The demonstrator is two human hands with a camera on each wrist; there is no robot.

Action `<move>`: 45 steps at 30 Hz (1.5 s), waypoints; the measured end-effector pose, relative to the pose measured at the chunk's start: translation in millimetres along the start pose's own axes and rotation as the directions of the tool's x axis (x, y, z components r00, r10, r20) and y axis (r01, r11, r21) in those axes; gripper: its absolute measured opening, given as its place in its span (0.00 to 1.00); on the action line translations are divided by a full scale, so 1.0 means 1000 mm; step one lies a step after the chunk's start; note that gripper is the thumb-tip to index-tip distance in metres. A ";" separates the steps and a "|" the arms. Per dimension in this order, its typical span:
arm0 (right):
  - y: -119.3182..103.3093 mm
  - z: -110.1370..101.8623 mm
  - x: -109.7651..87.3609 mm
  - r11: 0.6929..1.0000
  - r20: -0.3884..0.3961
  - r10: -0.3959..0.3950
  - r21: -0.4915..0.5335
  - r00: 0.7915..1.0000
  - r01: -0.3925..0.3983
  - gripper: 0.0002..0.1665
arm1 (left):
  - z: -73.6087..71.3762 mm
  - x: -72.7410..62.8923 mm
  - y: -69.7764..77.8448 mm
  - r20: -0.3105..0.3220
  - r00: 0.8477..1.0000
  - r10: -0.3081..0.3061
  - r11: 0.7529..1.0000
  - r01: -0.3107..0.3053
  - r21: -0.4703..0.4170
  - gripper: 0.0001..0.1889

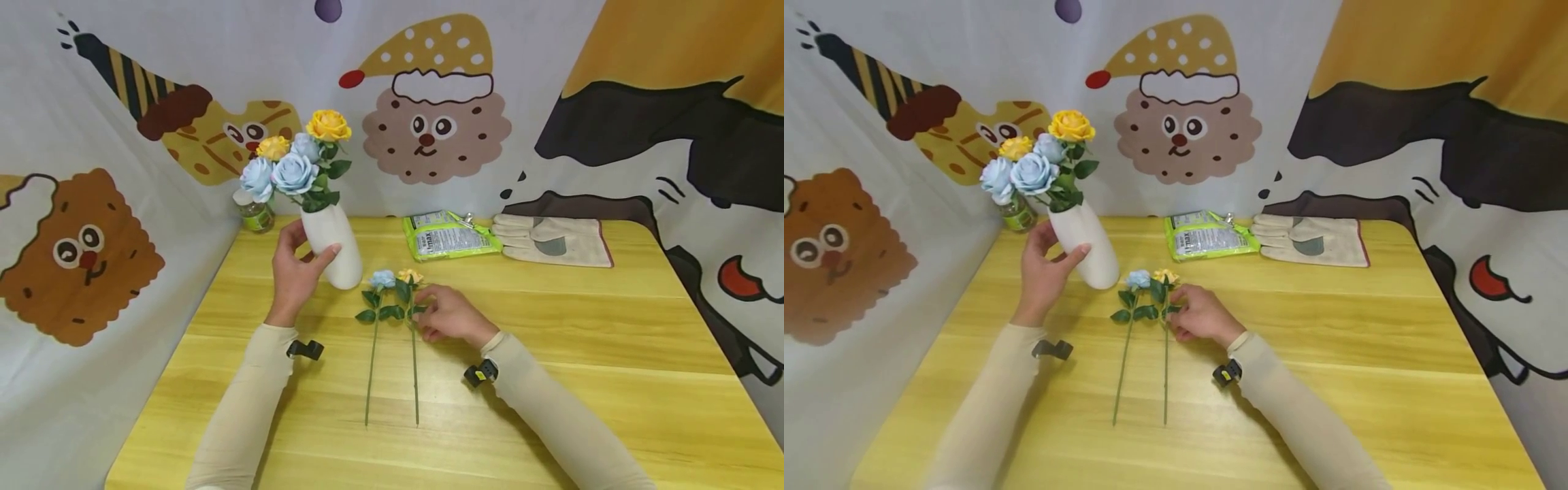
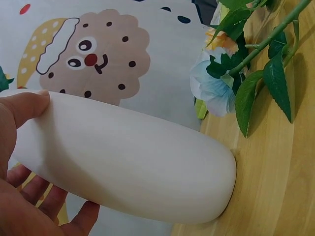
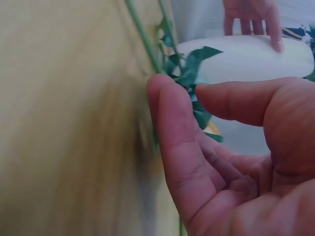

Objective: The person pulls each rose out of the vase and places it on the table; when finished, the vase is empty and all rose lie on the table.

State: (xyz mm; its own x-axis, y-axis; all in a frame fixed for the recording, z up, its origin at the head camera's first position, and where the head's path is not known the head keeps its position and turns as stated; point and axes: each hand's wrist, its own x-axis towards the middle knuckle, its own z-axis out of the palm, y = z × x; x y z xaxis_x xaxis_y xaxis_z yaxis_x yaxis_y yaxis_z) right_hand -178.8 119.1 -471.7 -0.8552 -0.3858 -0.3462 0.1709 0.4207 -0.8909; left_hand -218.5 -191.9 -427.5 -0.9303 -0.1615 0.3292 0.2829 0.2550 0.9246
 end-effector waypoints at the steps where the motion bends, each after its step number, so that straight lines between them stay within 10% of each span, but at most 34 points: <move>1: -0.001 -0.001 0.000 1.000 -0.003 -0.007 -0.006 1.000 0.007 0.30 | 0.000 0.000 0.000 0.001 1.000 0.000 1.000 0.000 -0.001 0.39; 15: -0.046 -0.015 0.002 0.974 -0.081 -0.208 -0.108 0.975 0.199 0.21 | -0.001 0.000 0.001 0.008 1.000 0.003 1.000 -0.003 -0.014 0.39; 30: -0.116 -0.013 0.016 0.876 -0.182 -0.466 -0.231 0.866 0.423 0.16 | 0.001 0.001 0.000 0.003 1.000 -0.009 1.000 0.009 -0.005 0.39; 45: -0.189 -0.001 0.054 0.829 -0.266 -0.558 -0.124 0.786 0.546 0.18 | -0.001 0.002 -0.003 0.017 1.000 -0.008 1.000 0.008 -0.017 0.39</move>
State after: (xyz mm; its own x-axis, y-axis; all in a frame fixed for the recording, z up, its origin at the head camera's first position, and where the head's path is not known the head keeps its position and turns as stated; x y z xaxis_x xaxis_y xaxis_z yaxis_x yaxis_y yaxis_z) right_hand -257.9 19.7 -321.2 -0.8979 -0.3193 0.3029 -0.3859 0.2399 -0.8908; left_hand -221.0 -194.0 -429.4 -0.9363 -0.1473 0.3188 0.2795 0.2374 0.9303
